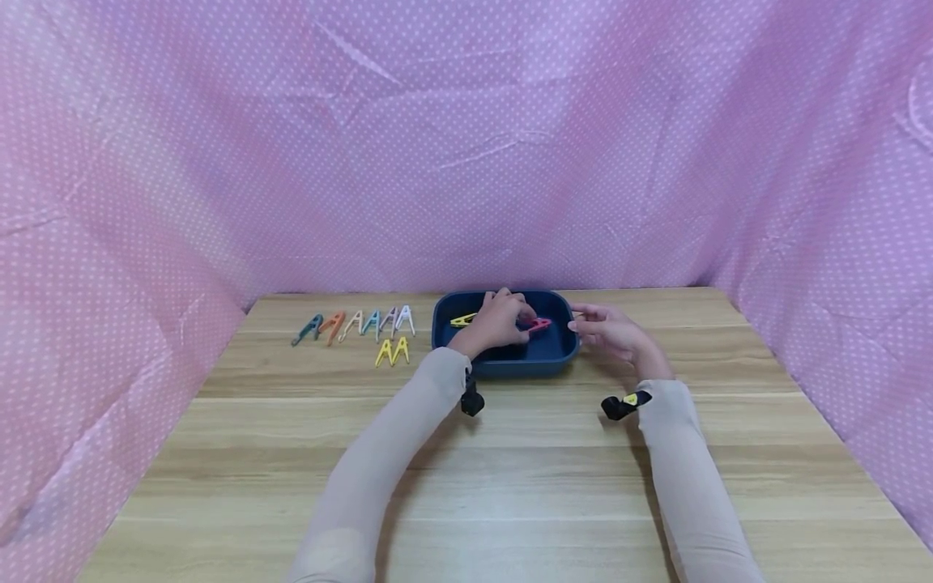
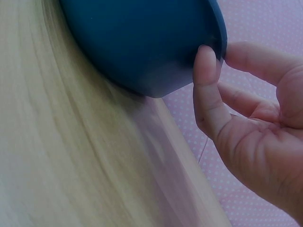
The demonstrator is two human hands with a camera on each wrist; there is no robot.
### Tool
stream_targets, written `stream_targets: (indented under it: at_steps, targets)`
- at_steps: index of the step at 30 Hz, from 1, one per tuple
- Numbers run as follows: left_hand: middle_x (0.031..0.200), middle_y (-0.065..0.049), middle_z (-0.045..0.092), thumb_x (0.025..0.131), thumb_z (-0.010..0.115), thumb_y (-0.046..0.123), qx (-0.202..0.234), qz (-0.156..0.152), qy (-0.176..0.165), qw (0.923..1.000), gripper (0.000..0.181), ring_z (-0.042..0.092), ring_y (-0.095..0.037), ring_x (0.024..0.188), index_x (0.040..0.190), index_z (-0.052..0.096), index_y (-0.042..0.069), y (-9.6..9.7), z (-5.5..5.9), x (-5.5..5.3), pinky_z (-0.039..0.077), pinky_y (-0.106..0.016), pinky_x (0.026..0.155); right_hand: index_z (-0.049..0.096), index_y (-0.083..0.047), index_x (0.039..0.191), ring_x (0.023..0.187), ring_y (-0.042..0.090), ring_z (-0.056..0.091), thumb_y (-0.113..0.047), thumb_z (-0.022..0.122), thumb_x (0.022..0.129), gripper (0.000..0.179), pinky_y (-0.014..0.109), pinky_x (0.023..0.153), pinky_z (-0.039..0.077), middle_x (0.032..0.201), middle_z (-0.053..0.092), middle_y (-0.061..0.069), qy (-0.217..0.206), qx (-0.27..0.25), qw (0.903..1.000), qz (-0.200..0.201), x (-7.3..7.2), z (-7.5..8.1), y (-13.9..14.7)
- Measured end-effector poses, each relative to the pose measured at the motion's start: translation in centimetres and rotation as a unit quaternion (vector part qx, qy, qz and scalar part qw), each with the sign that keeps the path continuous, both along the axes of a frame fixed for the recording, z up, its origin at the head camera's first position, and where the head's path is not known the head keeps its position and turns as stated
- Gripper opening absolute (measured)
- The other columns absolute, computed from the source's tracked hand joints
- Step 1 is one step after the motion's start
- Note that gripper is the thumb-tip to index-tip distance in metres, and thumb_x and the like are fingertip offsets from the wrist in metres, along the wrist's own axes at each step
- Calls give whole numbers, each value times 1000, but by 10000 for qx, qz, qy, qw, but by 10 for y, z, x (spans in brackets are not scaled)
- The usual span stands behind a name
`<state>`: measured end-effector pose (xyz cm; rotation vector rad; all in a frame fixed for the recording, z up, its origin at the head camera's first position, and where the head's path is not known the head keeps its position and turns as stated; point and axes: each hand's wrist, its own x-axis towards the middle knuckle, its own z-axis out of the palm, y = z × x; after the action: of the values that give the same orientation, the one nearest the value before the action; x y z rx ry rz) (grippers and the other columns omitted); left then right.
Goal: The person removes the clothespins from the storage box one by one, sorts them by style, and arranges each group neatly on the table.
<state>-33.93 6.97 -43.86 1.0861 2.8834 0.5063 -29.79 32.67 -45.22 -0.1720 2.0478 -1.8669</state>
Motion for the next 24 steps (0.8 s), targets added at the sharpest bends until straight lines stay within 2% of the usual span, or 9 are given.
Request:
stream_targets:
  at_steps: [6,13,17,24]
  targets:
    - [123,4,67,88,80,29,-12,2,31,10000,36,49,-20,116,123,75,21,-10,21,7,34,-44,104,28,5,157,100,0,63,-7,58,102,64,19,87,54,115,64,-10,-41,-65,10000,-24,0,3,-1]
    - [121,2,66,89,80,27,183,-31,203,9996,37,49,-21,114,124,74,21,-25,39,16,35,-46,104,26,4,158,100,2,63,-8,56,103,63,19,88,54,119,61,-5,16,-26,9999,102,2,3,-1]
    - [123,1,66,90,77,27,433,-18,390,9983,36,50,-21,115,126,73,22,-36,43,22,36,-47,105,26,5,158,100,2,63,-7,56,103,63,19,88,55,119,62,-5,2,-88,9999,114,3,2,-1]
    - [122,-1,66,90,76,24,823,80,726,9939,36,51,-23,114,126,72,20,-62,40,27,38,-47,103,21,8,158,98,2,64,-5,54,103,65,18,86,54,116,60,-4,60,-179,9997,160,3,1,-2]
